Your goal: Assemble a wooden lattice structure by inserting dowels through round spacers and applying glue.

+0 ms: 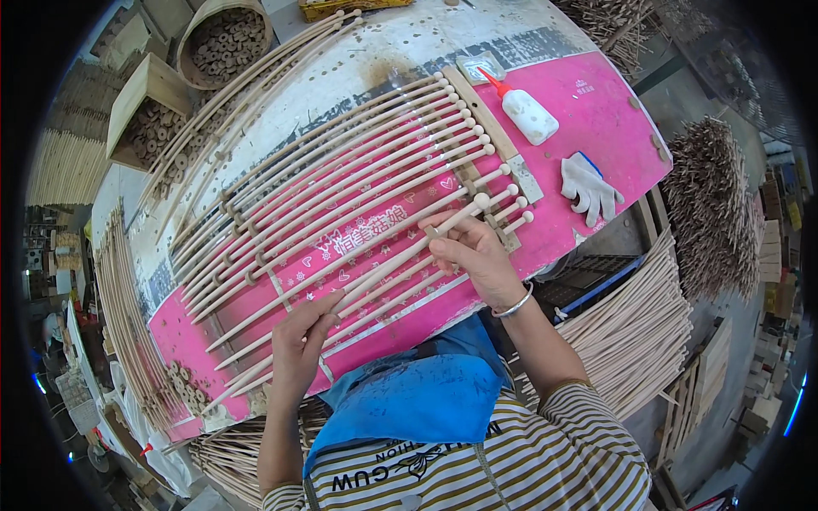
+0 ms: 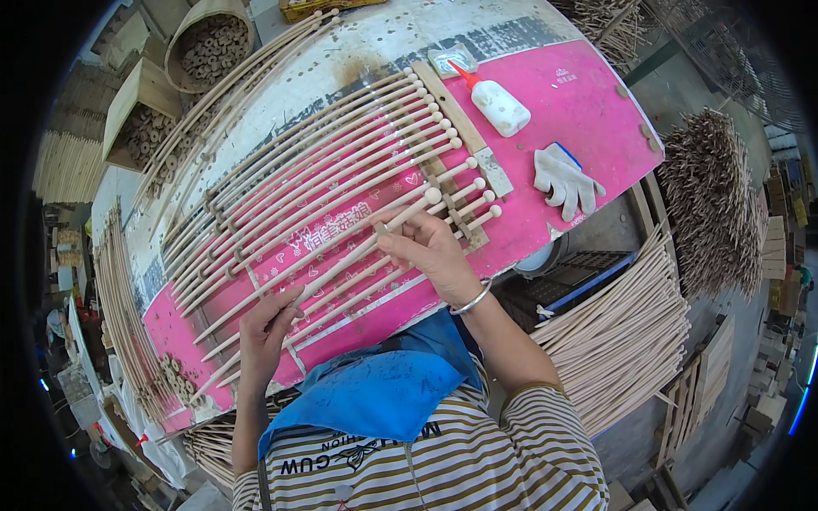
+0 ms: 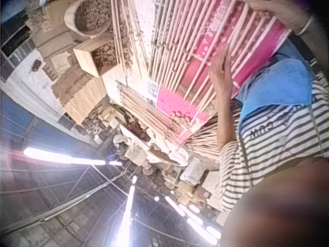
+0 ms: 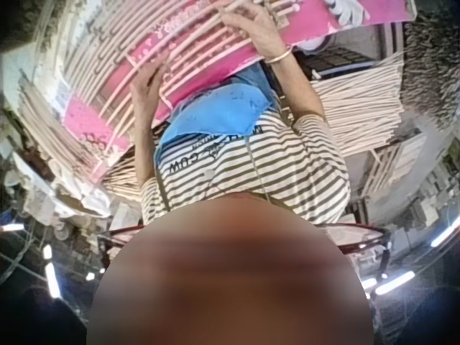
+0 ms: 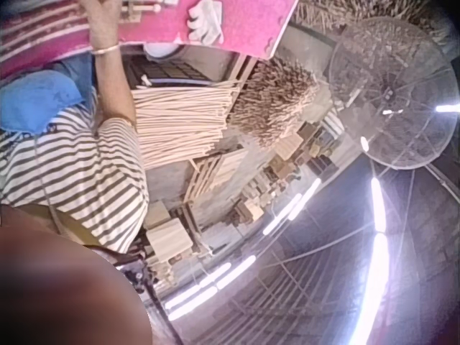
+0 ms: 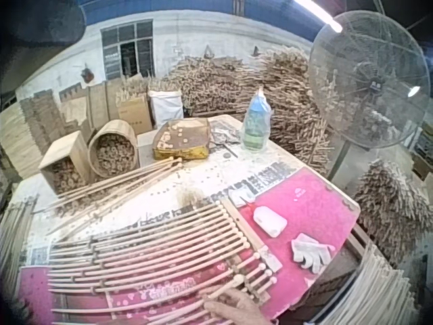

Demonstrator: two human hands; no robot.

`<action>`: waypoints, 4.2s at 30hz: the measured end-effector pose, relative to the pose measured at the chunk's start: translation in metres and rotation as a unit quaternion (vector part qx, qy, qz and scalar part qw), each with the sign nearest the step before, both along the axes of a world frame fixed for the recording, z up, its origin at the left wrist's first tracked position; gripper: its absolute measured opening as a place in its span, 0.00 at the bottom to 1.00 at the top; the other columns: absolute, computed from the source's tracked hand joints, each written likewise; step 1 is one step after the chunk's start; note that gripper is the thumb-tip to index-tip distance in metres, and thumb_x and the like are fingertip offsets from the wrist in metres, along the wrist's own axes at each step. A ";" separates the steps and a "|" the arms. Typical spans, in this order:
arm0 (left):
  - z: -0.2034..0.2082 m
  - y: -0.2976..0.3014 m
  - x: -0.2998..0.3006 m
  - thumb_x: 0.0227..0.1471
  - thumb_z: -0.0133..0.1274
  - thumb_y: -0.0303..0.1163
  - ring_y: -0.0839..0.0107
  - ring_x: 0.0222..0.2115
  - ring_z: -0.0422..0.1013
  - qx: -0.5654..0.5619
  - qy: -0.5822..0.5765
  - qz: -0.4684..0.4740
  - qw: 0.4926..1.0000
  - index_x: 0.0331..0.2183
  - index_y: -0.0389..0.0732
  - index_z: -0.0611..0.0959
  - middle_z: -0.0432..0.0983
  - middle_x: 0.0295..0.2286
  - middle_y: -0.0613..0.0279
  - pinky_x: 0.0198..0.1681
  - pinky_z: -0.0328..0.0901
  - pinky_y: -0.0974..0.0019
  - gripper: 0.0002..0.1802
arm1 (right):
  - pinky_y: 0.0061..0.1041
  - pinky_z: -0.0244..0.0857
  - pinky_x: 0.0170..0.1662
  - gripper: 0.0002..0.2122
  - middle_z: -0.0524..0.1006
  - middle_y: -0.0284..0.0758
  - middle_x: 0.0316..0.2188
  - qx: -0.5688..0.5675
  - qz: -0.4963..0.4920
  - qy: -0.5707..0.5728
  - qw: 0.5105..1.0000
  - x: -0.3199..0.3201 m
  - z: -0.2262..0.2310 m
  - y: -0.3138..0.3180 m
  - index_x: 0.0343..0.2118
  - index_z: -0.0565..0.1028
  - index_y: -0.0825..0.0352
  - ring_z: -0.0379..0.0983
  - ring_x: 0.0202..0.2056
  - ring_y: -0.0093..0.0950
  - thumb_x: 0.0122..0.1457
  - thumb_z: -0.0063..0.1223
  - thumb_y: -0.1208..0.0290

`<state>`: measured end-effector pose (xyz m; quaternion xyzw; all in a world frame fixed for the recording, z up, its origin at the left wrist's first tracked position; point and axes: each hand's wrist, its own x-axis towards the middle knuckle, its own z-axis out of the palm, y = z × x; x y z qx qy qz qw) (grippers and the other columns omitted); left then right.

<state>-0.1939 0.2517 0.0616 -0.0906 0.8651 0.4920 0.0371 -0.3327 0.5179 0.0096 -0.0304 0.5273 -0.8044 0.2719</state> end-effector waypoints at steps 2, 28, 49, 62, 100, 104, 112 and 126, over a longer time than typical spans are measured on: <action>0.000 0.001 -0.001 0.59 0.58 0.21 0.68 0.29 0.76 -0.006 0.007 -0.004 1.000 0.52 0.38 0.86 0.81 0.30 0.55 0.36 0.69 0.67 0.18 | 0.14 0.64 0.30 0.18 0.77 0.24 0.28 0.036 0.001 -0.003 0.999 0.000 -0.005 0.006 0.54 0.77 0.67 0.71 0.27 0.13 0.66 0.64 0.63; -0.010 0.010 -0.029 0.57 0.59 0.20 0.63 0.30 0.74 -0.097 0.060 -0.058 0.992 0.50 0.38 0.87 0.78 0.30 0.54 0.35 0.68 0.63 0.18 | 0.13 0.63 0.25 0.13 0.77 0.26 0.24 0.126 -0.072 0.035 0.989 -0.003 -0.005 0.016 0.44 0.80 0.68 0.70 0.22 0.13 0.66 0.64 0.63; -0.061 0.022 -0.112 0.57 0.60 0.21 0.63 0.31 0.77 -0.184 0.180 -0.063 0.964 0.48 0.44 0.88 0.77 0.34 0.59 0.34 0.70 0.62 0.17 | 0.12 0.54 0.24 0.18 0.75 0.24 0.23 0.179 -0.158 0.063 0.969 -0.024 -0.015 0.057 0.41 0.80 0.65 0.67 0.21 0.11 0.75 0.47 0.53; -0.076 0.032 -0.118 0.54 0.61 0.24 0.63 0.33 0.76 -0.280 0.203 -0.078 0.935 0.47 0.45 0.89 0.76 0.32 0.60 0.33 0.71 0.60 0.17 | 0.12 0.59 0.25 0.14 0.74 0.24 0.24 0.157 -0.151 0.033 0.975 -0.025 -0.016 0.058 0.42 0.79 0.67 0.66 0.22 0.11 0.74 0.50 0.60; 0.025 -0.006 -0.032 0.51 0.65 0.29 0.60 0.44 0.73 -0.358 0.166 -0.103 0.913 0.57 0.47 0.83 0.76 0.43 0.60 0.47 0.67 0.54 0.29 | 0.15 0.68 0.30 0.18 0.78 0.26 0.26 -0.045 -0.006 -0.014 0.999 0.003 -0.007 -0.041 0.42 0.82 0.67 0.74 0.27 0.15 0.75 0.48 0.56; 0.040 -0.054 0.011 0.51 0.66 0.29 0.56 0.44 0.75 -0.385 0.103 -0.037 0.916 0.54 0.42 0.83 0.79 0.44 0.56 0.47 0.69 0.53 0.27 | 0.14 0.67 0.28 0.18 0.77 0.25 0.23 -0.003 -0.054 -0.007 0.998 -0.013 -0.001 -0.013 0.41 0.82 0.67 0.73 0.25 0.13 0.75 0.48 0.55; 0.023 -0.065 0.034 0.52 0.61 0.21 0.59 0.34 0.77 -0.189 0.006 -0.034 0.981 0.53 0.37 0.84 0.78 0.35 0.52 0.38 0.71 0.59 0.24 | 0.13 0.66 0.29 0.18 0.77 0.25 0.23 -0.013 -0.064 -0.006 0.998 -0.012 0.003 -0.015 0.42 0.82 0.67 0.73 0.24 0.13 0.74 0.49 0.55; 0.031 -0.050 0.009 0.54 0.60 0.18 0.61 0.37 0.79 -0.204 0.020 -0.045 0.978 0.63 0.40 0.77 0.81 0.38 0.50 0.43 0.72 0.59 0.34 | 0.13 0.59 0.26 0.17 0.74 0.24 0.21 -0.001 -0.132 0.008 0.991 -0.023 0.018 -0.003 0.39 0.82 0.67 0.67 0.21 0.12 0.75 0.48 0.57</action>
